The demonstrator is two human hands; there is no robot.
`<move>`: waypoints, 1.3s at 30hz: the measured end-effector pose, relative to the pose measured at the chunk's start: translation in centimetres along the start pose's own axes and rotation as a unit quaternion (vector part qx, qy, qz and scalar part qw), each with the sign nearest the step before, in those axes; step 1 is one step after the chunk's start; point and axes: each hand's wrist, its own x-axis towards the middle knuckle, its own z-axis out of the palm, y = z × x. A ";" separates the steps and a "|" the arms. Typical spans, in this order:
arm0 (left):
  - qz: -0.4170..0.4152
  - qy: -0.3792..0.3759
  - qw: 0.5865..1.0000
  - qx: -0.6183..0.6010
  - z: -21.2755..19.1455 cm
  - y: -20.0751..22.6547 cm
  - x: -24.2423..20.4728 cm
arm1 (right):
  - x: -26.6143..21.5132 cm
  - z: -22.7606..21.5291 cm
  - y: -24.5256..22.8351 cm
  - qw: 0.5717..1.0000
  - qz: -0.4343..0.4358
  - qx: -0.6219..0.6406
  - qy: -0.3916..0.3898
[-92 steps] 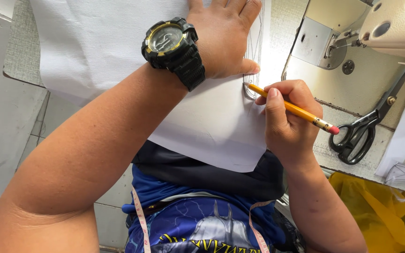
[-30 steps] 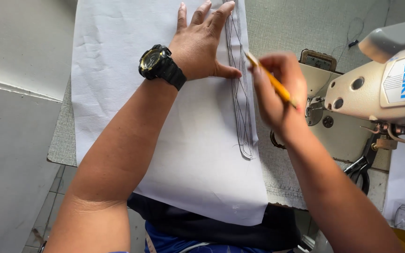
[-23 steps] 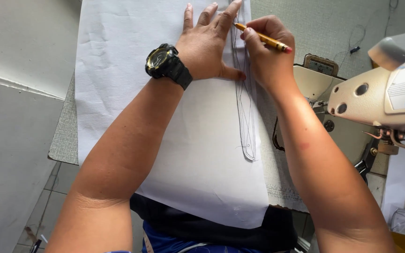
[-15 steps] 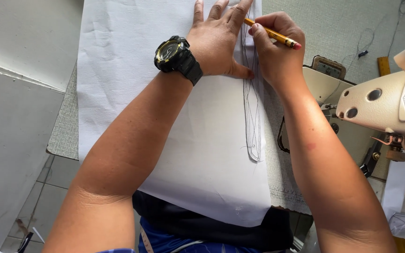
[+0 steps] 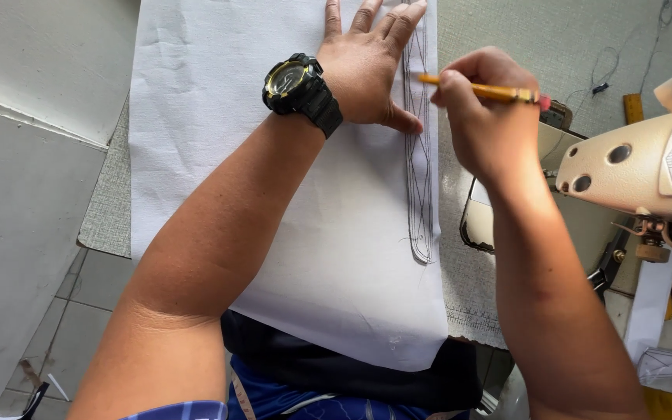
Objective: The person uses a pencil to draw and refine lines on a large sheet of white paper placed on a work table. They hold the paper steady with their left hand while drawing with their right hand, occasionally adjusting the paper's position.
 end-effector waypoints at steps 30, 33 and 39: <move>0.045 0.098 0.994 -0.033 3.5 3.3 -5.7 | -4.2 2.1 2.5 0.994 -0.009 0.098 0.043; 0.039 0.087 0.995 -0.039 3.2 3.5 -6.1 | -3.8 2.4 2.4 0.994 0.005 0.100 0.041; 0.038 0.093 0.995 -0.025 3.3 3.6 -6.1 | -3.4 2.6 1.4 0.996 0.015 0.078 0.040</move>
